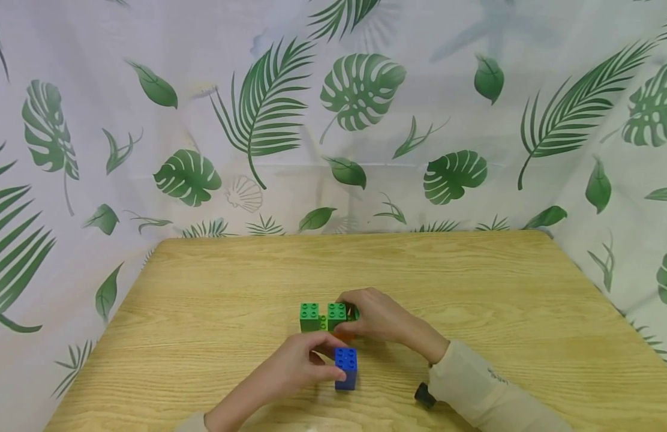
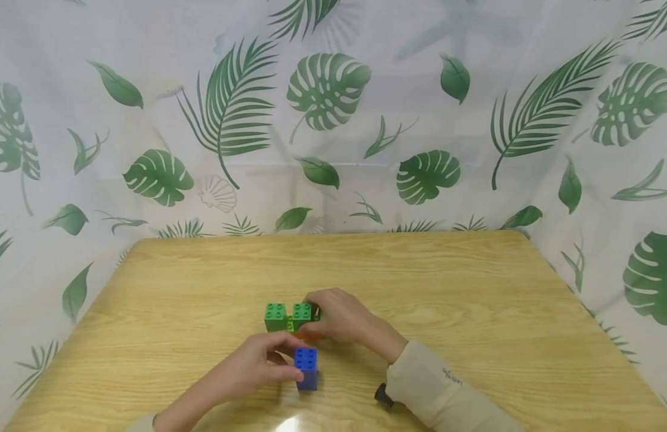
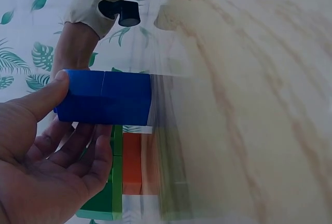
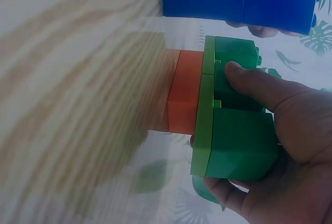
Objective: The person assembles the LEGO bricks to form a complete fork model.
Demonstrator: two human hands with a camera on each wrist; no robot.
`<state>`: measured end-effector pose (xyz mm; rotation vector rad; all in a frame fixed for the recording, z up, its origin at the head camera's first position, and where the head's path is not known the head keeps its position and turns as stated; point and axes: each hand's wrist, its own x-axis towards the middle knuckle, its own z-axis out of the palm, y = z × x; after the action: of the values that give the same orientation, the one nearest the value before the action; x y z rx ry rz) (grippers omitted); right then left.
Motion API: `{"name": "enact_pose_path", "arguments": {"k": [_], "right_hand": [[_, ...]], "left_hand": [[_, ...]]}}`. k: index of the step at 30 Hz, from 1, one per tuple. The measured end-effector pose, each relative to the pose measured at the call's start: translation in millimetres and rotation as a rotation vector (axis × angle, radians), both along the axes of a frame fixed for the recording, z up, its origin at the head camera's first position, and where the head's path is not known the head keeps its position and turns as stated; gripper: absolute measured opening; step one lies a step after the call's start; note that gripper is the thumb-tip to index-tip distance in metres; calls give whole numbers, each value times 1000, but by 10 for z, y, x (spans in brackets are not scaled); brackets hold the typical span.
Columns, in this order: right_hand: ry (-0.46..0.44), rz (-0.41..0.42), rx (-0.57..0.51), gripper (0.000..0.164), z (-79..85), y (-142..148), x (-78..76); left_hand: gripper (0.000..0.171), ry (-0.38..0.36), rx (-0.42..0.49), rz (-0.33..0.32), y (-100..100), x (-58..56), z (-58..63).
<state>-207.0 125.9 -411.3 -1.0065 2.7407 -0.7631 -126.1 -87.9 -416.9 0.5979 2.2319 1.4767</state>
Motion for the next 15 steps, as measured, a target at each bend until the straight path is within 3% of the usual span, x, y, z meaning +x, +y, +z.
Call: {"name": "enact_pose_path", "arguments": {"k": [15], "right_hand": [[-6, 0, -5, 33, 3, 2, -3]], "left_hand": [[34, 26, -17, 1, 11, 4, 9]]}}
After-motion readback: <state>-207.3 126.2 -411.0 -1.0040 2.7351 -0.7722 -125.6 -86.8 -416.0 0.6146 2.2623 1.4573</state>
